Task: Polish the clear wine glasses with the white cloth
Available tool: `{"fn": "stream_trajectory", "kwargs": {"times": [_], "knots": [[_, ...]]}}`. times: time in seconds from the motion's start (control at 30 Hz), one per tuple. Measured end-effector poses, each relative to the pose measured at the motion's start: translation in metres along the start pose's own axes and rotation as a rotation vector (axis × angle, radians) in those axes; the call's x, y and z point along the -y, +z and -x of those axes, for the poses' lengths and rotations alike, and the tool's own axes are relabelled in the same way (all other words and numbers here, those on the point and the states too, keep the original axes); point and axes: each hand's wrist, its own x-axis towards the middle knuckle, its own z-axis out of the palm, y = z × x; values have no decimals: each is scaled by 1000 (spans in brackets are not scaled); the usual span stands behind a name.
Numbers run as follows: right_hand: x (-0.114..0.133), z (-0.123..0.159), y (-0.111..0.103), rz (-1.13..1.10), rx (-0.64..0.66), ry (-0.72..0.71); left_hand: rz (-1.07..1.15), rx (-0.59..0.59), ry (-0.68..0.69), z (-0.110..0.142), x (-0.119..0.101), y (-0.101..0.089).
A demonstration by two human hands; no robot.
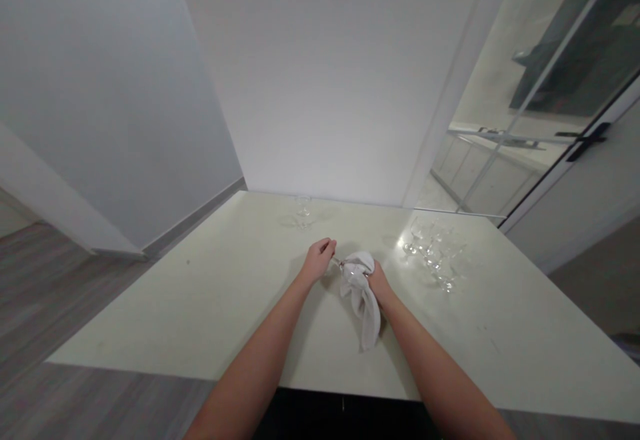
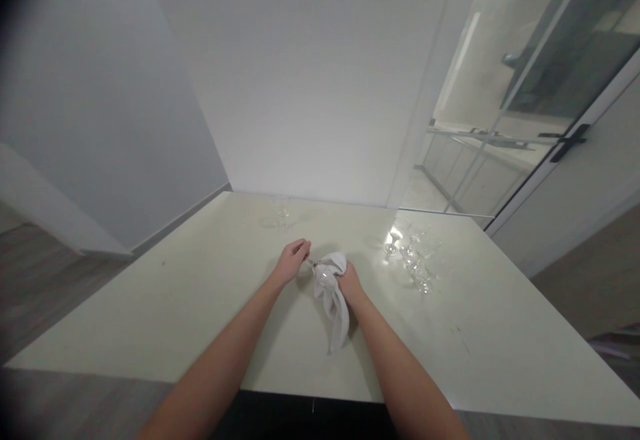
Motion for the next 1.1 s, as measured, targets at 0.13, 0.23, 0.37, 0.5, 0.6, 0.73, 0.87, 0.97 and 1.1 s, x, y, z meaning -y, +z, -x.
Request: {"fn": "stream_trajectory", "kwargs": {"times": [0.13,0.23,0.37,0.5,0.6,0.73,0.87,0.97,1.1], "knots": [[-13,0,-3,15,-110,66,13,3,11,0,-1,1],[-29,0,-4,22,-276,186,11,4,13,0,-1,0],[-38,1,-3,-15,-293,235,5,-2,10,0,0,-1],[-22,1,-1,-60,-159,153,-6,-7,8,-1,1,-1],[-5,2,-1,-98,77,61,-13,-9,11,-1,0,-1],[6,1,-3,-75,128,28,-22,-8,2,0,-1,-2],[3,-1,-3,-66,99,25,-9,-4,-6,0,0,-1],[-1,-1,-3,-115,32,75,16,-9,-14,0,2,1],[0,2,0,-290,-59,231,23,-30,-6,0,1,2]]}}
